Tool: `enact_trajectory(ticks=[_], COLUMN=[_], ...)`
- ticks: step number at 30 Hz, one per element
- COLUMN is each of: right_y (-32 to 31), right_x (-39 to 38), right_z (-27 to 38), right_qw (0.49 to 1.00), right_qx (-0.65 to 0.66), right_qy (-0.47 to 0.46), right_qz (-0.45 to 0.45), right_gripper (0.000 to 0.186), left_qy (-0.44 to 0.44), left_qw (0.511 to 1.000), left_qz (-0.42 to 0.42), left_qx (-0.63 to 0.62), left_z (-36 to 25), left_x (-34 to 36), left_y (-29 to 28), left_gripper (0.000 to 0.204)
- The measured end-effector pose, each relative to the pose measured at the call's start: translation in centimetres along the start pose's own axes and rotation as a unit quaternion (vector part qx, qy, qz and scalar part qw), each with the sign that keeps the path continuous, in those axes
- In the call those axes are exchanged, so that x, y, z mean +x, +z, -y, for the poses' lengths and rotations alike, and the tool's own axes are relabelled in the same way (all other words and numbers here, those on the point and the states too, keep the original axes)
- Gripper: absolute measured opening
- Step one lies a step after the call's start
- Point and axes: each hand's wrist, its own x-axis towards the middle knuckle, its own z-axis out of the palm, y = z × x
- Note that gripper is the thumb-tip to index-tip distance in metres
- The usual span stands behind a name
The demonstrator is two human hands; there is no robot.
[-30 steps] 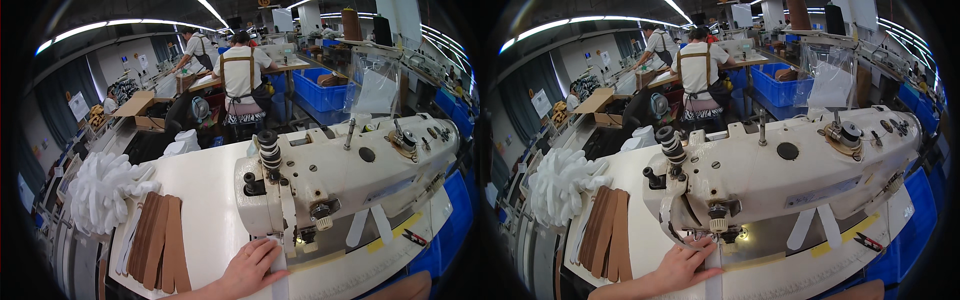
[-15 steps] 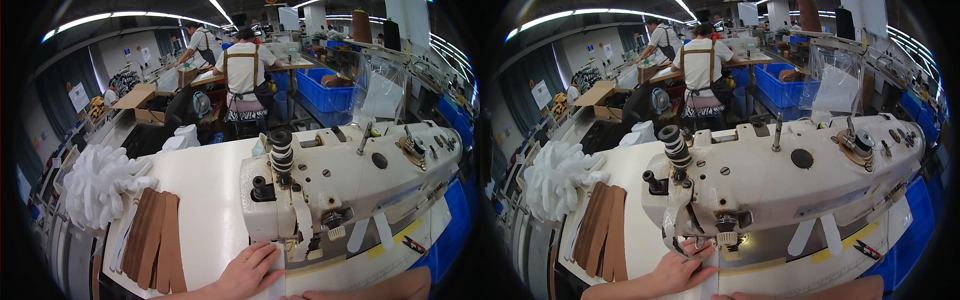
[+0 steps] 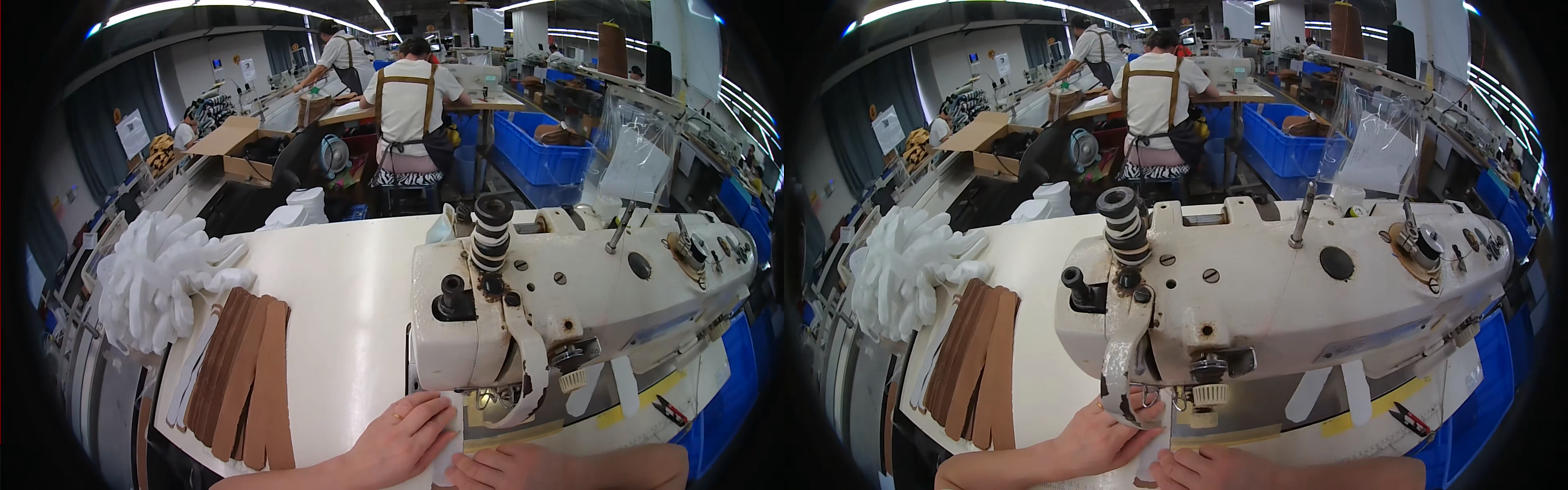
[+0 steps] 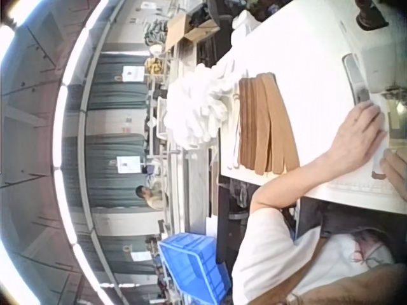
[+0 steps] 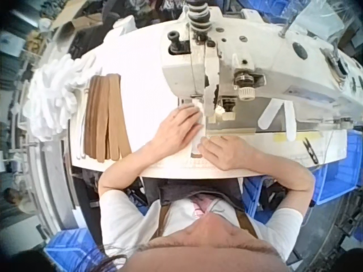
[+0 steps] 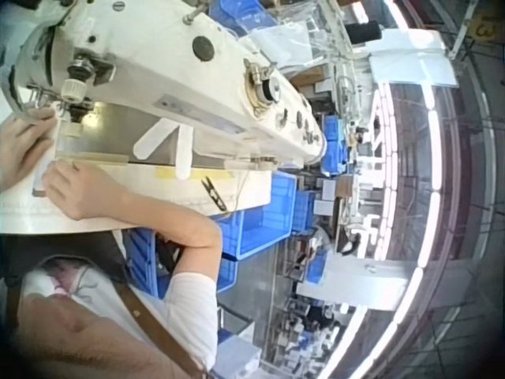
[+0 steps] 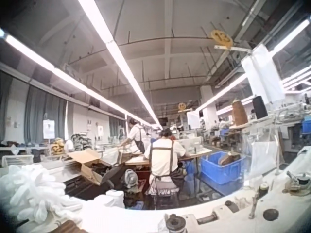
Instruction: The person sews white fabric strips onto brown material pieces using an industrial sewing machine.
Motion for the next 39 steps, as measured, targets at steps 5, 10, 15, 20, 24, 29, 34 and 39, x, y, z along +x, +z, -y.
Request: enact_trajectory(ticks=[5,10,15,20,24,29,34,39], right_y=[0.5,0.8,2.1,1.8,1.9,1.4,2.5,2.5], right_x=[0.3,-0.6,-1.0,-0.3,-0.1,-1.0,-2.3,-1.9], right_z=[-0.9,-1.8,-2.4,-3.1,-2.8,-3.3,-3.8,-3.7], right_qw=[0.998,0.998,0.994,0.992,0.989,0.969,0.977,0.983], right_qx=[-0.013,-0.042,-0.082,-0.072,-0.039,0.068,0.076,0.051], right_qy=[0.026,0.042,0.064,0.081,0.131,0.23,0.182,0.143], right_qz=[-0.048,-0.002,-0.043,-0.058,-0.055,-0.054,-0.076,-0.099], right_gripper=[0.033,0.025,0.023,0.024,0.025,0.033,0.035,0.035], left_qy=[-0.012,-0.017,-0.026,-0.027,0.001,0.006,0.032,0.037], left_qw=[1.0,0.999,0.998,0.998,0.999,0.999,0.997,0.997], left_qz=[0.013,0.003,0.053,0.046,0.025,0.011,0.026,0.007], left_qx=[-0.022,-0.032,-0.031,-0.023,-0.04,-0.048,-0.066,-0.061], left_z=[0.2,-0.1,0.0,0.1,0.7,0.3,0.4,0.1], left_x=[-0.1,0.2,0.3,0.1,-0.3,0.0,0.2,0.4], left_y=[0.0,-0.1,-0.5,-0.3,-0.6,-1.1,-1.2,-1.1], left_gripper=[0.045,0.044,0.041,0.04,0.036,0.03,0.03,0.031])
